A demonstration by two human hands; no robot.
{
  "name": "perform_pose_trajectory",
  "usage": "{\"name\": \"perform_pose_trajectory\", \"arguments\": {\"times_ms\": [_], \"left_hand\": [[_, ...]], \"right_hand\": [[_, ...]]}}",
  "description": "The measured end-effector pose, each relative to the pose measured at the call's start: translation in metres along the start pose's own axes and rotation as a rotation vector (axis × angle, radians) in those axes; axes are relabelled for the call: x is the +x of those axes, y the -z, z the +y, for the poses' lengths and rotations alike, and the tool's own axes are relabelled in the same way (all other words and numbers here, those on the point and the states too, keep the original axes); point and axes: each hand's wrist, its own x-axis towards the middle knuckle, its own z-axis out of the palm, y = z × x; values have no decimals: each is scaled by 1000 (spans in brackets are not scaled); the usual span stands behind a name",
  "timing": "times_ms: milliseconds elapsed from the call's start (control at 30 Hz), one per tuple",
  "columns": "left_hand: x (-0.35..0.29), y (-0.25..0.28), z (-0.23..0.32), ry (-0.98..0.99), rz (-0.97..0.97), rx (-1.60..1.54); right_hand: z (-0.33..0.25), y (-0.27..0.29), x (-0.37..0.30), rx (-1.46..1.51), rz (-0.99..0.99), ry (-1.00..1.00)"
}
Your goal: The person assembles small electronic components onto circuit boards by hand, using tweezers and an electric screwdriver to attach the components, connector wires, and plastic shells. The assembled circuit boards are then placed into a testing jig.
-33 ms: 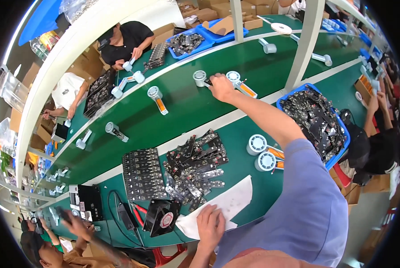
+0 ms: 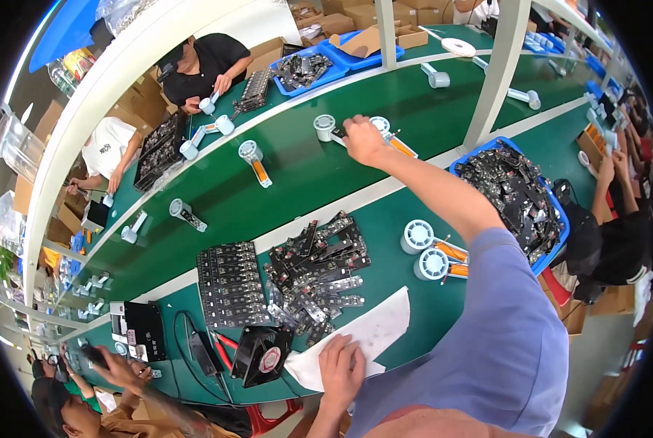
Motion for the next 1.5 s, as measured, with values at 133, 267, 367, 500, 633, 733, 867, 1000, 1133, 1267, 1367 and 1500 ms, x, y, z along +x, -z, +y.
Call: {"name": "perform_pose_trajectory", "arguments": {"times_ms": [133, 267, 367, 500, 633, 733, 867, 1000, 1133, 1267, 1367, 1500], "left_hand": [[3, 2, 0, -4, -2, -28], [-5, 1, -2, -41, 8, -25], [-7, -1, -3, -66, 35, -58], [-5, 3, 0, -8, -4, -73], [-2, 23, 26, 114, -53, -86], [15, 35, 32, 66, 64, -157], [18, 34, 27, 57, -59, -185], [-5, 30, 16, 103, -66, -165], [-11, 29, 19, 192, -76, -164], [-12, 27, 21, 134, -45, -142], [-13, 27, 23, 123, -40, -138], [-18, 30, 21, 118, -48, -135]], "right_hand": [[28, 58, -41, -171, 31, -202], [73, 42, -66, -195, -213, -394], [74, 61, -69, -65, -257, -366], [22, 140, -91, 188, -217, -51], [-47, 208, -169, 391, -325, 313], [-84, 218, -240, 511, -469, 467], [-105, 192, -305, 545, -639, 535], [-111, 181, -258, 687, -862, 505], [-126, 111, -177, 571, -430, 473], [-150, 53, -125, 409, -543, -2], [-162, 36, -116, 242, -480, -177], [-165, 29, -104, 192, -655, -265]]}}
